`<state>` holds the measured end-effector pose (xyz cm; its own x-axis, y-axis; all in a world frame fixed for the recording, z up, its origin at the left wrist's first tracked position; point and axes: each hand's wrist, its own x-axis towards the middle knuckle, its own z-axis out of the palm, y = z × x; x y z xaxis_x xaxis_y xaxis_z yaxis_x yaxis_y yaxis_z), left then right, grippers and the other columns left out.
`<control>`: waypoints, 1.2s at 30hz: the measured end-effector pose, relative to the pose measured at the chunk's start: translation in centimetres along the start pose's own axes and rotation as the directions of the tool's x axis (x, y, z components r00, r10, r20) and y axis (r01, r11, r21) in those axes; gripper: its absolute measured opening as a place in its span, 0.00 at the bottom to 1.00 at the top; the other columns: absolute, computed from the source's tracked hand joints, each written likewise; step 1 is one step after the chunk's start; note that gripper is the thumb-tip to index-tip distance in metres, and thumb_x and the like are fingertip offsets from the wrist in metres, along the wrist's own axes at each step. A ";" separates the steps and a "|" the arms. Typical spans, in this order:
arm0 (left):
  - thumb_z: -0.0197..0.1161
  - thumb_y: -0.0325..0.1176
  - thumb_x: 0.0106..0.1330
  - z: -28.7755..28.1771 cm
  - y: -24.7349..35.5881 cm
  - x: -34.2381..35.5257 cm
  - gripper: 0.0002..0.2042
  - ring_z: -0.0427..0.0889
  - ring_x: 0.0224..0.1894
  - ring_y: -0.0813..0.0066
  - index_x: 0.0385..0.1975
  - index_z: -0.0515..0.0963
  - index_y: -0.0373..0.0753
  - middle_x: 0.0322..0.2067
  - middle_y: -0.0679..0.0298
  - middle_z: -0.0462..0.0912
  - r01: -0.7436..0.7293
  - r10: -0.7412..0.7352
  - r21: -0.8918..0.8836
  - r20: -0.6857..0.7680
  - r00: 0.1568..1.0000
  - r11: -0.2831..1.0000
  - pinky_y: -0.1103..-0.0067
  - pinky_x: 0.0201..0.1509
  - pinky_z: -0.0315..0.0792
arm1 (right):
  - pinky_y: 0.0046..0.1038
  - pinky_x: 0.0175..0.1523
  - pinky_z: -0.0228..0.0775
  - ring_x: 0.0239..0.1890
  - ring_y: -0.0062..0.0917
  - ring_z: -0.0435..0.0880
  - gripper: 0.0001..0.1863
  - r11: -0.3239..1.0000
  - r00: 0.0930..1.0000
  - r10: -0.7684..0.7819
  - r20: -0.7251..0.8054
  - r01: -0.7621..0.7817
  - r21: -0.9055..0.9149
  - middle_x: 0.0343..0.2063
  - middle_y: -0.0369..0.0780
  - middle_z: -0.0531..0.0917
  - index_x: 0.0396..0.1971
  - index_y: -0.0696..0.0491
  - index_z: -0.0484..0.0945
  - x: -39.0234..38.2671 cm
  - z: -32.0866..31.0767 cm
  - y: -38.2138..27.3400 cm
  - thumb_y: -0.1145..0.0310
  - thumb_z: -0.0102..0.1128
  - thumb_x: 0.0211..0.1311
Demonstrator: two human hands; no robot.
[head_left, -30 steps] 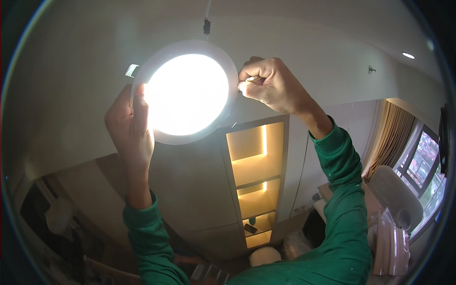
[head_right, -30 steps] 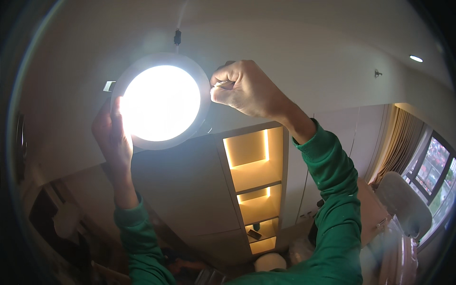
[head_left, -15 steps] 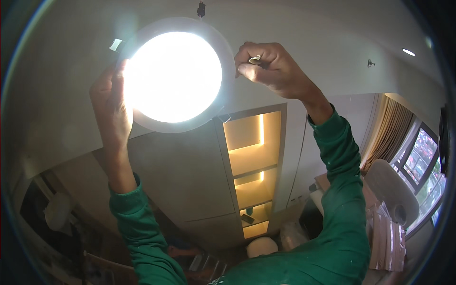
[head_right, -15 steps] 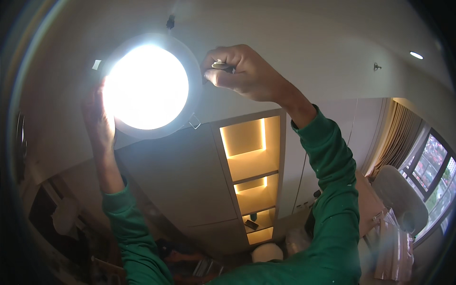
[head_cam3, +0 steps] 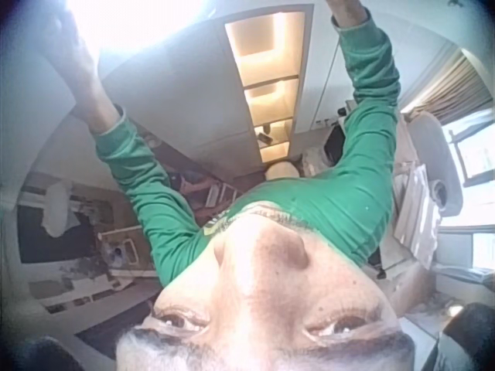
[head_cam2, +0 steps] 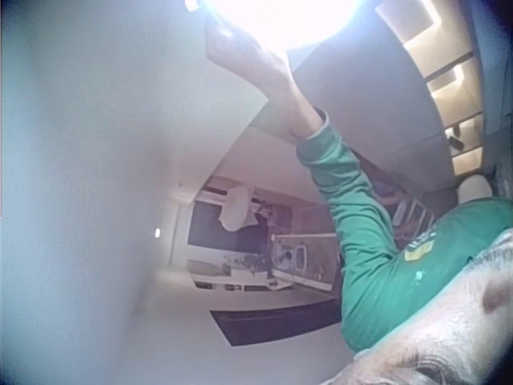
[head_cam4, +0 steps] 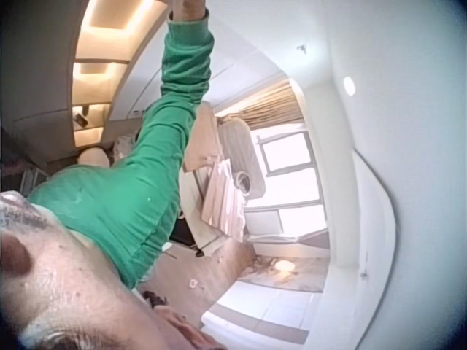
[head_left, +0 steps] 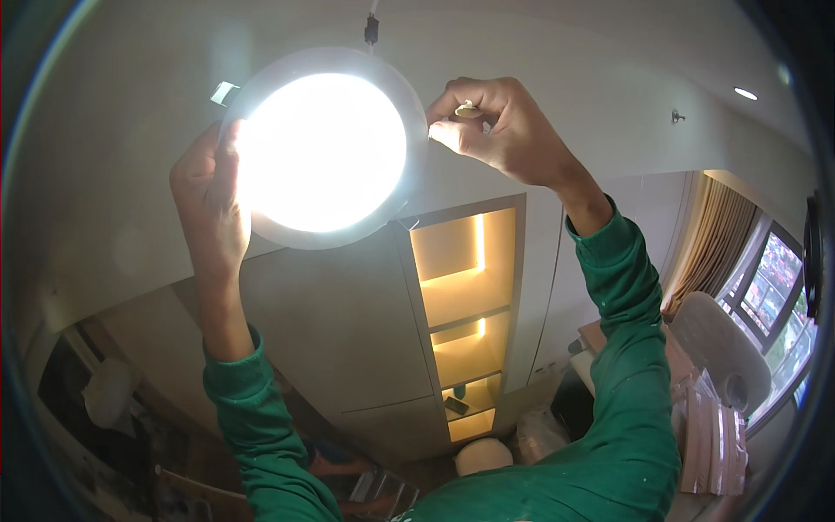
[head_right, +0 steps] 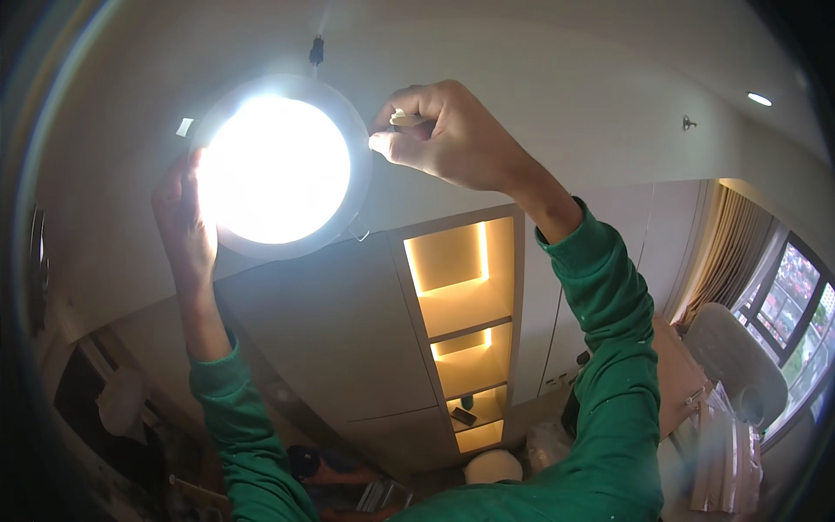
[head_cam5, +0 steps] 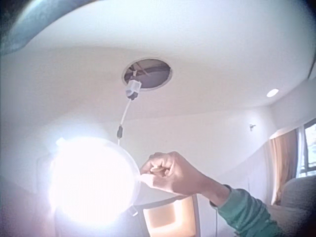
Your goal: The person installs a circular ceiling light by connecting the electrical wires and fitting the fixture into the ceiling opening while standing on a ladder.
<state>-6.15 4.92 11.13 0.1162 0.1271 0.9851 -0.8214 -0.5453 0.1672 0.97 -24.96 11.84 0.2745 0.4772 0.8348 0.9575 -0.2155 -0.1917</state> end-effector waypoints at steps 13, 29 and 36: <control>0.60 0.34 0.73 0.5 2.7 -1.3 0.16 0.51 0.24 0.85 0.25 0.71 0.30 0.19 0.73 0.55 -0.014 0.011 0.093 0.034 0.999 0.996 0.80 0.27 0.49 | 0.33 0.35 0.74 0.26 0.31 0.81 0.08 0.898 0.938 -0.195 -0.287 0.053 -0.436 0.25 0.43 0.84 0.32 0.55 0.85 0.7 2.8 -0.9 0.66 0.71 0.57; 0.59 0.38 0.75 -0.8 0.1 -0.1 0.17 0.50 0.23 0.86 0.26 0.74 0.30 0.19 0.76 0.56 0.001 -0.001 0.004 0.037 0.999 1.000 0.80 0.26 0.47 | 0.21 0.39 0.66 0.30 0.13 0.72 0.09 0.968 0.999 -0.020 0.028 0.012 0.252 0.26 0.31 0.78 0.34 0.59 0.83 1.0 1.1 0.9 0.72 0.54 0.67; 0.59 0.39 0.76 -0.2 0.7 -0.1 0.17 0.51 0.24 0.87 0.30 0.77 0.29 0.20 0.77 0.57 0.062 -0.061 -0.052 0.013 0.998 0.997 0.81 0.26 0.47 | 0.21 0.41 0.68 0.32 0.14 0.77 0.08 0.952 0.999 -0.047 0.010 0.041 0.303 0.28 0.32 0.82 0.34 0.56 0.84 0.4 0.5 0.7 0.68 0.59 0.66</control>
<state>-6.91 4.69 11.16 0.1735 0.1494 0.9734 -0.8408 -0.4921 0.2254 1.75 -24.53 11.81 0.2304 0.4952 0.8377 0.9498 0.0729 -0.3044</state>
